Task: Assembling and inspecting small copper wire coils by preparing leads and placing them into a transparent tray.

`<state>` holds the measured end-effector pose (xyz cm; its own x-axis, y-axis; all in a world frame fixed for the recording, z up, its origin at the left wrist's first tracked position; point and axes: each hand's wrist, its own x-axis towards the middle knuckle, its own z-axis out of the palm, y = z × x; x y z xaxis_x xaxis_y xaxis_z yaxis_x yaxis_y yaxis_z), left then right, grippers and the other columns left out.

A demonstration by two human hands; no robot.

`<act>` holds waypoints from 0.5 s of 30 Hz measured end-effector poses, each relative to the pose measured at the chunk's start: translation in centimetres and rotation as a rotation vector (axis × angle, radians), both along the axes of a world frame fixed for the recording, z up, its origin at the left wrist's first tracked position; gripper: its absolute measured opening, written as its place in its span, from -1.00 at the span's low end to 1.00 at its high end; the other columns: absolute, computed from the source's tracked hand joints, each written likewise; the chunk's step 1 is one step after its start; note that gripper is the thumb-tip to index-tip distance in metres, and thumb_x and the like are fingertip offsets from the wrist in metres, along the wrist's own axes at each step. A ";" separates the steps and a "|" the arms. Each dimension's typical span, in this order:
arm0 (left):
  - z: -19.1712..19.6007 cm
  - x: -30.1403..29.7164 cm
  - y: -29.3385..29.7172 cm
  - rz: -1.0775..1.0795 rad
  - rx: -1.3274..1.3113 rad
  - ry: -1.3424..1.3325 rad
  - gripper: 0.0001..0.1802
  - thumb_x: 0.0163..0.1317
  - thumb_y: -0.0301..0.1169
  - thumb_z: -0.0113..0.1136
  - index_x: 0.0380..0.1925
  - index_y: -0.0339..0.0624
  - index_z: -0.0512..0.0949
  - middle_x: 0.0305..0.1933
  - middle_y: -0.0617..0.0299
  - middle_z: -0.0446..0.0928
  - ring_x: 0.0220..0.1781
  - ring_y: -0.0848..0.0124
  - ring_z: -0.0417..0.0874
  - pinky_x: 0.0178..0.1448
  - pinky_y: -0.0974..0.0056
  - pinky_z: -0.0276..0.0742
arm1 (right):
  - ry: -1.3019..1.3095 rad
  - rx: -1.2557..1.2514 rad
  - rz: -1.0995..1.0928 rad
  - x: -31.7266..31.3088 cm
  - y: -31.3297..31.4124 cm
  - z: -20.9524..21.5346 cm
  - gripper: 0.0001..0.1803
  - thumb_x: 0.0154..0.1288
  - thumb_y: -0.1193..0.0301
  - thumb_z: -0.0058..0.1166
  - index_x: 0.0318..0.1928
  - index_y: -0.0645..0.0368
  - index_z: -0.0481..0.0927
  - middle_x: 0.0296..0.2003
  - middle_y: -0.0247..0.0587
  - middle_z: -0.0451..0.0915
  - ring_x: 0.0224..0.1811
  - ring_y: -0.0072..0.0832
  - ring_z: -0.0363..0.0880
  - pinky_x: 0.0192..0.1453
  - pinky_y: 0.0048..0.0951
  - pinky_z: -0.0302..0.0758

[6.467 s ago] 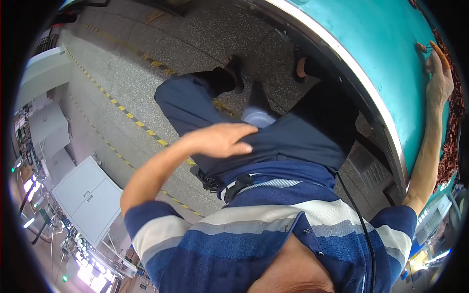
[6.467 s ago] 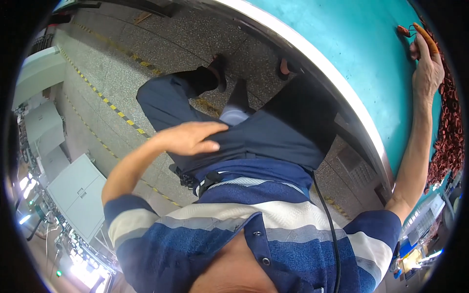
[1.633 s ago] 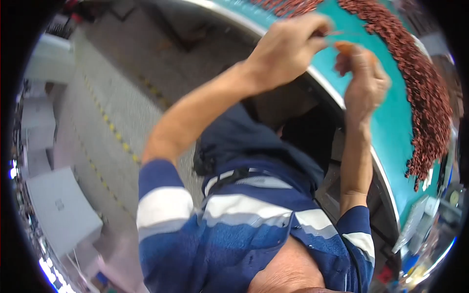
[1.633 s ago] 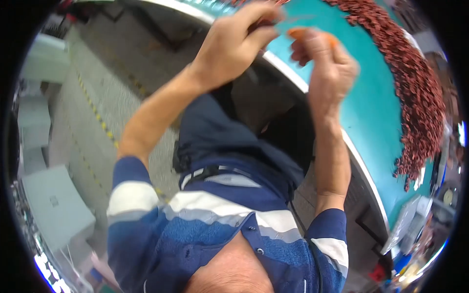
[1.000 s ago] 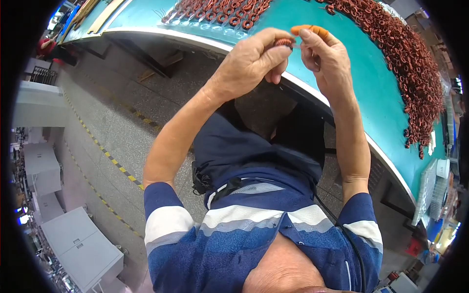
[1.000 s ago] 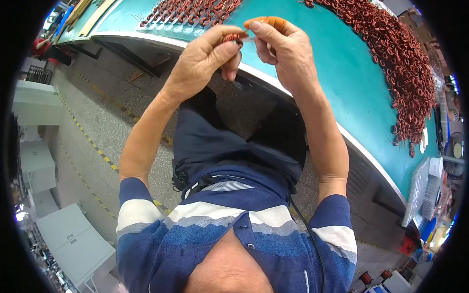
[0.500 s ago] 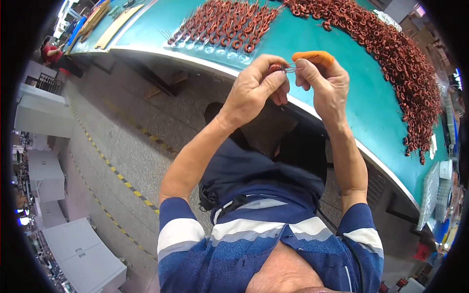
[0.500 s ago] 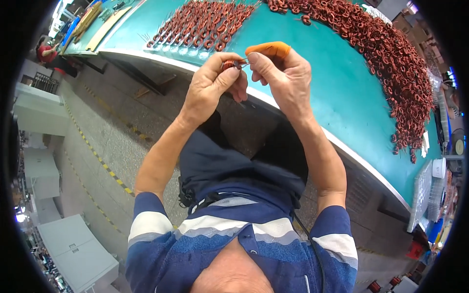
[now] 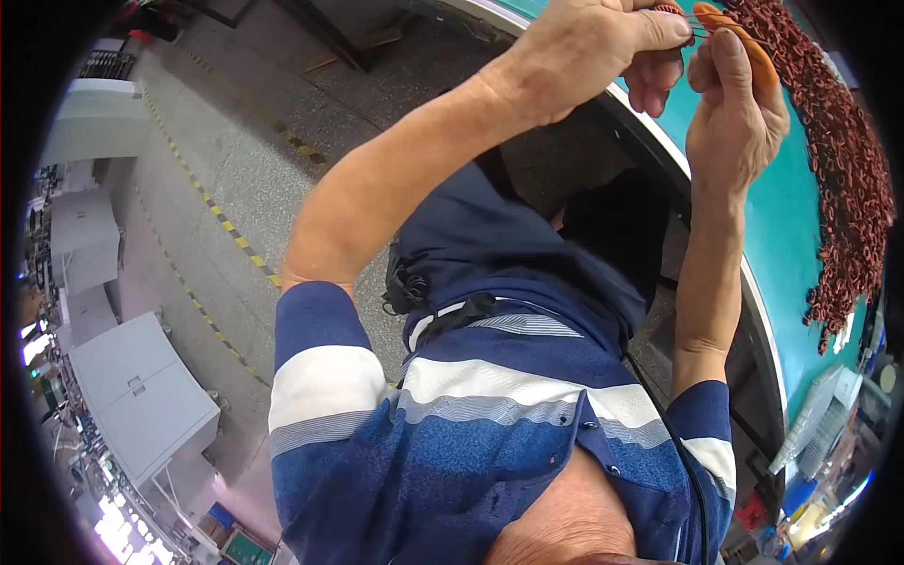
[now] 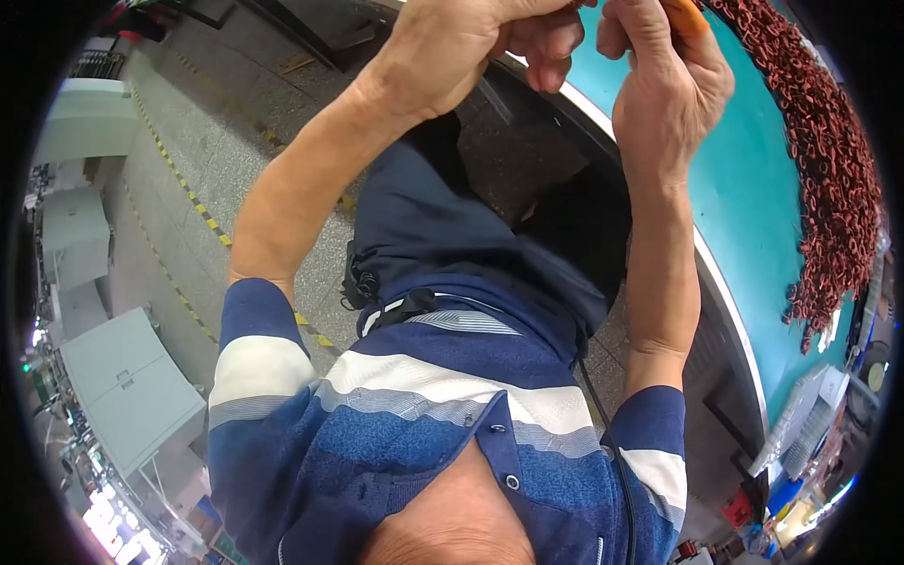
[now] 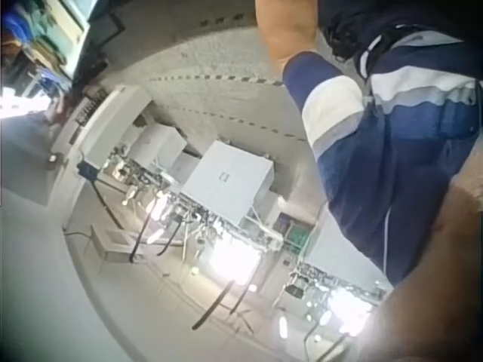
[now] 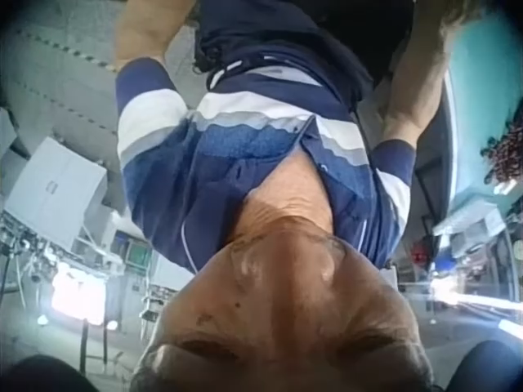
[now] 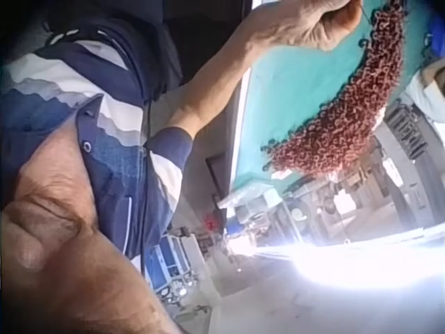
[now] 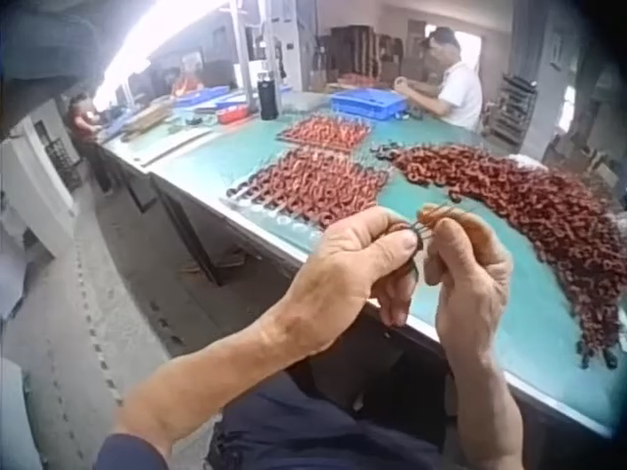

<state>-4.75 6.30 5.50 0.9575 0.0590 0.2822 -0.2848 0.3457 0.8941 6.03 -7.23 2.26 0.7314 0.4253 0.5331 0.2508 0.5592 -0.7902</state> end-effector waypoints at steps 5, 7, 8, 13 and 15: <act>-1.2 -0.7 -1.3 0.303 0.130 0.056 -0.74 0.34 -0.36 -0.04 -0.30 -0.38 0.51 -0.60 0.19 0.51 -0.61 0.44 0.56 -0.49 0.38 0.51 | -0.139 -0.132 -0.062 -1.4 0.4 0.7 -0.84 0.36 0.44 0.12 -0.16 0.26 0.68 -0.51 -0.42 0.52 -0.51 -0.72 0.36 -0.43 -0.67 0.30; -2.3 -1.1 -0.4 0.214 0.059 0.120 -0.71 0.41 -0.33 -0.07 -0.03 -0.34 0.42 -0.50 0.16 0.50 -0.52 0.40 0.57 -0.40 0.37 0.53 | -0.073 -0.231 -0.026 -1.5 1.0 0.1 -0.83 0.36 0.45 0.12 -0.15 0.28 0.67 -0.56 -0.43 0.50 -0.56 -0.72 0.36 -0.49 -0.67 0.29; -2.6 -1.1 -0.6 0.227 0.024 0.081 -0.72 0.40 -0.39 -0.09 0.00 -0.35 0.36 -0.53 0.19 0.49 -0.54 0.45 0.56 -0.43 0.39 0.50 | -0.015 -0.216 0.021 -1.8 1.0 0.2 -0.82 0.37 0.43 0.12 -0.15 0.28 0.66 -0.57 -0.44 0.49 -0.58 -0.73 0.37 -0.51 -0.67 0.30; -3.2 -0.4 -0.5 0.294 0.121 0.010 -0.78 0.45 -0.39 -0.10 0.01 -0.22 0.27 -0.53 0.23 0.47 -0.52 0.50 0.53 -0.40 0.43 0.44 | 0.105 -0.325 -0.154 -0.7 -0.7 0.3 -0.70 0.41 0.29 0.09 -0.07 0.31 0.58 -0.47 -0.40 0.51 -0.58 -0.74 0.40 -0.53 -0.69 0.30; -3.3 -0.3 -0.3 0.329 0.224 0.005 -0.83 0.44 -0.42 -0.07 -0.04 -0.20 0.30 -0.54 0.26 0.46 -0.52 0.54 0.51 -0.39 0.44 0.44 | 0.110 -0.329 -0.178 -1.0 -1.5 0.0 -0.71 0.41 0.28 0.08 -0.13 0.31 0.60 -0.53 -0.42 0.48 -0.60 -0.75 0.37 -0.55 -0.70 0.27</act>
<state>-5.08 6.01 2.16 0.8994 0.3001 0.3179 -0.3429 0.0331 0.9388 5.01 -8.69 2.30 0.8544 0.4215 0.3039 0.2251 0.2268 -0.9476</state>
